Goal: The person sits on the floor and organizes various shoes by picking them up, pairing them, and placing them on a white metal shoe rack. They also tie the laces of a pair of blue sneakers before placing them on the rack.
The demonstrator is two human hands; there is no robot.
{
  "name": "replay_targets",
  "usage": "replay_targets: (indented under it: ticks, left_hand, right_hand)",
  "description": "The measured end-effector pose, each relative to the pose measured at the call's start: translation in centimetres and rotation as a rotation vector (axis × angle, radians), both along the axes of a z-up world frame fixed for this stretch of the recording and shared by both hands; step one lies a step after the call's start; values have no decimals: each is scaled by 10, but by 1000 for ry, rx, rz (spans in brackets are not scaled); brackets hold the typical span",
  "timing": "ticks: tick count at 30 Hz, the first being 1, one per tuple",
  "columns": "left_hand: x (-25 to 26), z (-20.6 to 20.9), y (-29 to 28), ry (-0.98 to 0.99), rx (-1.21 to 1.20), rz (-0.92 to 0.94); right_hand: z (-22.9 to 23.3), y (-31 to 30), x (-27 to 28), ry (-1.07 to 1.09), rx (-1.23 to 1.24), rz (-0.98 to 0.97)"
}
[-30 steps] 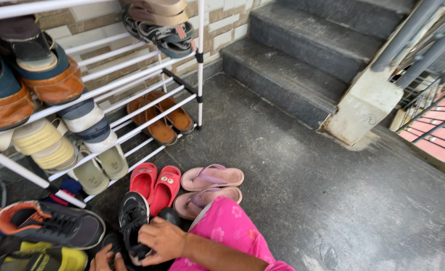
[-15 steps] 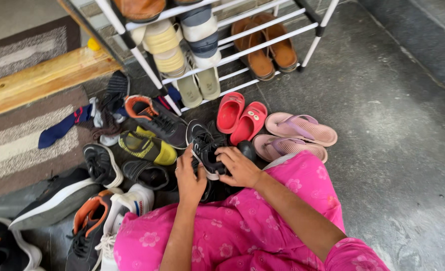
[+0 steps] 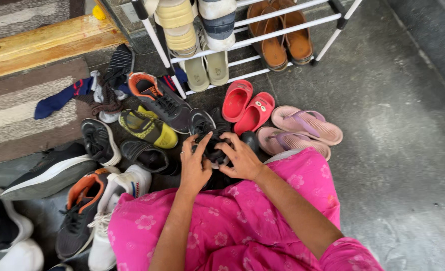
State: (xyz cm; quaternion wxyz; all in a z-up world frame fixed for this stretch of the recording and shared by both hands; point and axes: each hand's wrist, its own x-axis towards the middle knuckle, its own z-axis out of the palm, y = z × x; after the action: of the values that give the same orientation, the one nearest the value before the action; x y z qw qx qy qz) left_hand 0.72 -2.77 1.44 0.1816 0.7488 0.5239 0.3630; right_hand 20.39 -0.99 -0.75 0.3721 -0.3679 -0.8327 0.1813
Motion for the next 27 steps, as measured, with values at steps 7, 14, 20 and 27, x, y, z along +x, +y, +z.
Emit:
replay_targets:
  ticks: [7,14,20,27]
  left_hand:
    - [1,5,-1,-34,-19,1]
    - [-1,3,-2,-32,-24,5]
    - [-1,3,1,-85,68,49]
    - [-4,-3,7,-160,45,179]
  right_hand:
    - [15,-5,-4,-37,-120,-39]
    - [1,-3,-8,0,-52,-38]
    - [-18,-1,-6,87,-26,-38]
    - [-16,9,5,197,65,-258]
